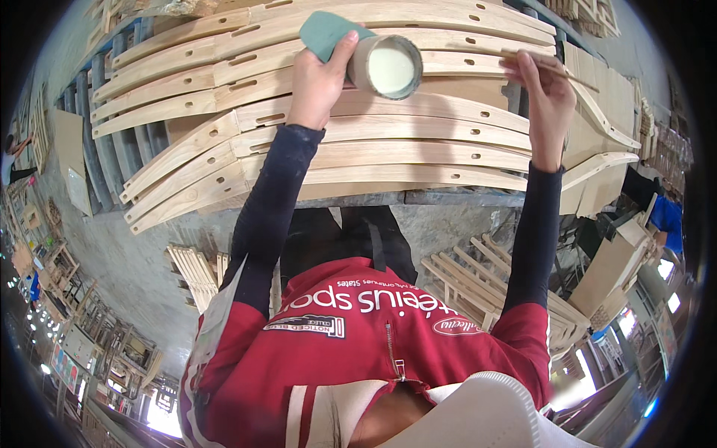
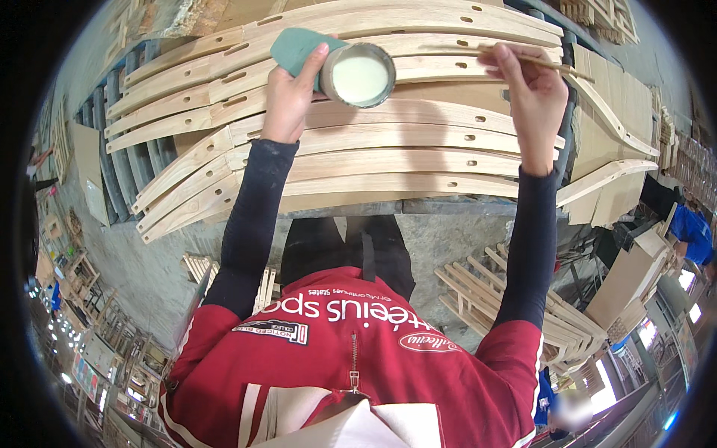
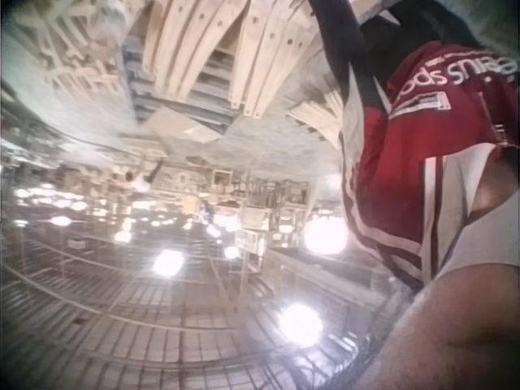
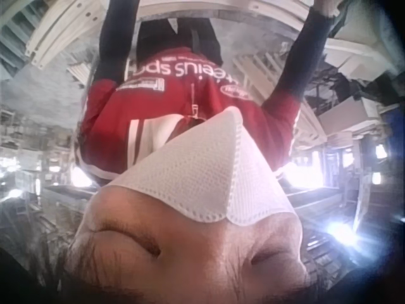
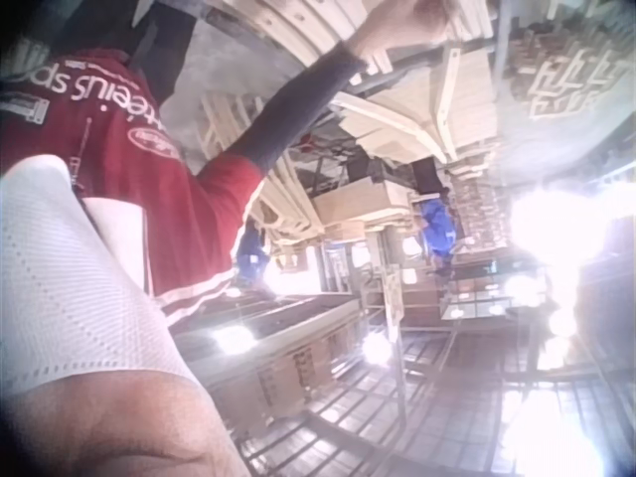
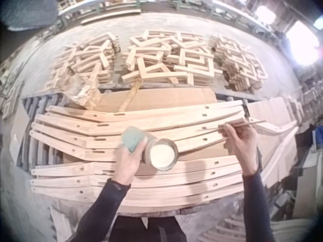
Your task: The person stirs a white liquid in a small container, then applies it to curved wooden slats using a brush. They handle the slats one by one, applying the liquid to the surface and placing them back on a metal rack.
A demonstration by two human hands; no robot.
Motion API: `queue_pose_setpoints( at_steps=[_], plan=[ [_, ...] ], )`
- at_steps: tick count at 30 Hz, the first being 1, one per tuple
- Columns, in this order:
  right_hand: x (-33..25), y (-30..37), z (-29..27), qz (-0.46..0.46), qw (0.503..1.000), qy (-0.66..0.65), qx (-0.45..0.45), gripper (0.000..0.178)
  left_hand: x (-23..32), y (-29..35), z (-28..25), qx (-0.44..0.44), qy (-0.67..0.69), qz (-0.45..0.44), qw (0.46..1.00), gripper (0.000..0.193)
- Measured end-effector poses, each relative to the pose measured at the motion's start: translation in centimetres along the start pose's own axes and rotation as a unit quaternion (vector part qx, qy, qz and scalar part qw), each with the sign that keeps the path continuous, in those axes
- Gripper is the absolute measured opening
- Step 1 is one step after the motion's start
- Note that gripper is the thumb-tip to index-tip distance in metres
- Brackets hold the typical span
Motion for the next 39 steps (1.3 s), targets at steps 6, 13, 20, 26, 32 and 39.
queue_pose_setpoints(
  at_steps=[6,13,20,26,32,39],
  plan=[
    [-4.9,3.7,2.4,-0.041,0.999,-0.016,-0.013,0.015,2.1,-1.1,3.0,-0.053,-0.01,0.056,0.997,0.03],
    [-3.8,3.7,3.7,0.022,0.993,-0.089,-0.068,0.015,2.5,-1.2,3.7,-0.072,-0.034,0.055,0.995,0.032],
    [-1.6,3.4,4.3,0.138,0.948,-0.275,-0.074,0.019,2.1,-1.2,3.8,-0.068,-0.006,0.039,0.997,0.031],
    [1.5,1.7,3.2,0.145,0.933,-0.318,-0.09,0.018,1.1,-1.2,3.3,-0.053,-0.014,0.005,0.998,0.032],
    [3.3,-6.0,-4.2,-0.006,0.994,0.009,0.113,0.024,1.5,0.2,2.3,-0.045,-0.012,0.001,0.999,0.033],
    [6.3,-10.8,-1.5,-0.051,0.961,0.257,0.091,0.03,0.9,2.2,0.0,-0.015,-0.013,-0.005,1.0,0.033]
  ],
)
Point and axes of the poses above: each hand's wrist, its own y-axis away from the middle knuckle, its own z-axis out of the palm, x = y × z, the point moved 9 cm from there along -y, towards the middle knuckle, and after that the axes turned 15 degrees about y, right-handed, at the moved point
